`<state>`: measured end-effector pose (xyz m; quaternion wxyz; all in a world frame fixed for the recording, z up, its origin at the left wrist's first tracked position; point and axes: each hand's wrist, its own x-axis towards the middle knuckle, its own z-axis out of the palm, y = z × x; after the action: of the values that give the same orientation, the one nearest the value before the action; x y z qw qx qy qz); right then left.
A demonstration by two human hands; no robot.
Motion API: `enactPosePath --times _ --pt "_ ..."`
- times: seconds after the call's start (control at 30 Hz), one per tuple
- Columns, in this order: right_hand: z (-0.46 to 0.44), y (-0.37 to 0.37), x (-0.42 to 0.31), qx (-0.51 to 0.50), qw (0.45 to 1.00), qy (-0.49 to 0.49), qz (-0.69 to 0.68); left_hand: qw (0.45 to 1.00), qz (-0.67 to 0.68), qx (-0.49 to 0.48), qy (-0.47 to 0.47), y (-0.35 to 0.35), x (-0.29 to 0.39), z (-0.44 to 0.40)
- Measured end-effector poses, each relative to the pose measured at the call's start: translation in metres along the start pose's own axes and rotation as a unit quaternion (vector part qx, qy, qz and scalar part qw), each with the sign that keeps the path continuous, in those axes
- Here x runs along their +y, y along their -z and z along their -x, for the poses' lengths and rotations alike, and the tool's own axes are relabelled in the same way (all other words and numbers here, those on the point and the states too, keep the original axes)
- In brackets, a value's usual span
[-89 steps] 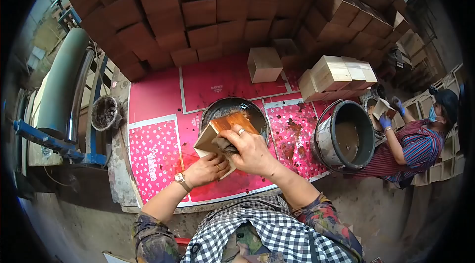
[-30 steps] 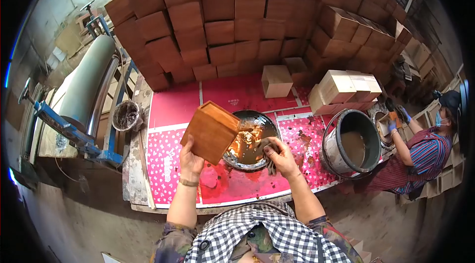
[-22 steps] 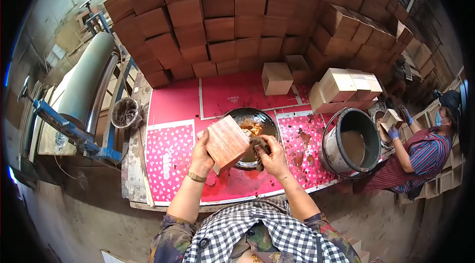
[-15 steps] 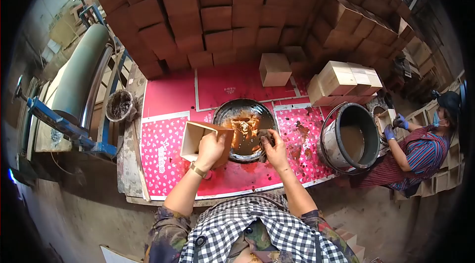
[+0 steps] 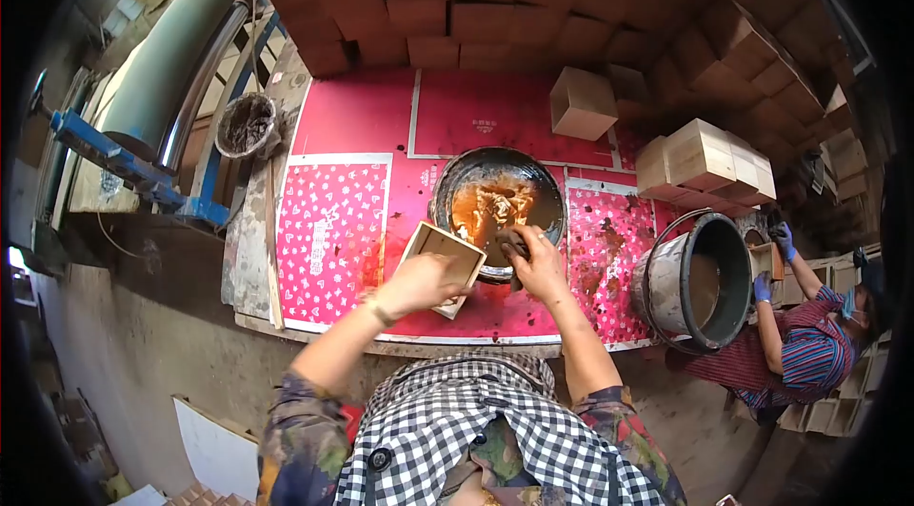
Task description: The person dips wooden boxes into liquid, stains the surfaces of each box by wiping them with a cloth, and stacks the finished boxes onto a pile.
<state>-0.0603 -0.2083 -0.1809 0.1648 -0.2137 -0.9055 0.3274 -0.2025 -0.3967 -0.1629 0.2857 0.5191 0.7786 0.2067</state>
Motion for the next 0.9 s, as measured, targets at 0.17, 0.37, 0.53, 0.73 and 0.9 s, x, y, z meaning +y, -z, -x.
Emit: enactPosePath --times 0.17,0.37,0.53,0.73,0.9 --pt "-0.048 -0.026 -0.045 -0.096 0.985 0.126 0.066 0.936 -0.230 -0.001 -0.266 0.013 -0.051 0.032" --pt "-0.046 -0.044 -0.046 -0.126 0.967 0.164 0.151 0.928 -0.259 -0.028 -0.265 -0.014 -0.080 0.029" --pt "0.017 -0.013 -0.039 -0.106 0.960 0.143 0.218 0.923 -0.267 -0.014 -0.275 -0.029 -0.076 0.039" --pt "0.030 -0.022 -0.065 -0.153 0.979 0.109 0.083 0.964 -0.234 0.039 -0.121 -0.061 -0.046 0.076" --pt "-0.036 -0.058 -0.065 -0.090 0.980 0.168 0.051 0.985 -0.156 0.020 -0.066 -0.047 -0.033 0.079"
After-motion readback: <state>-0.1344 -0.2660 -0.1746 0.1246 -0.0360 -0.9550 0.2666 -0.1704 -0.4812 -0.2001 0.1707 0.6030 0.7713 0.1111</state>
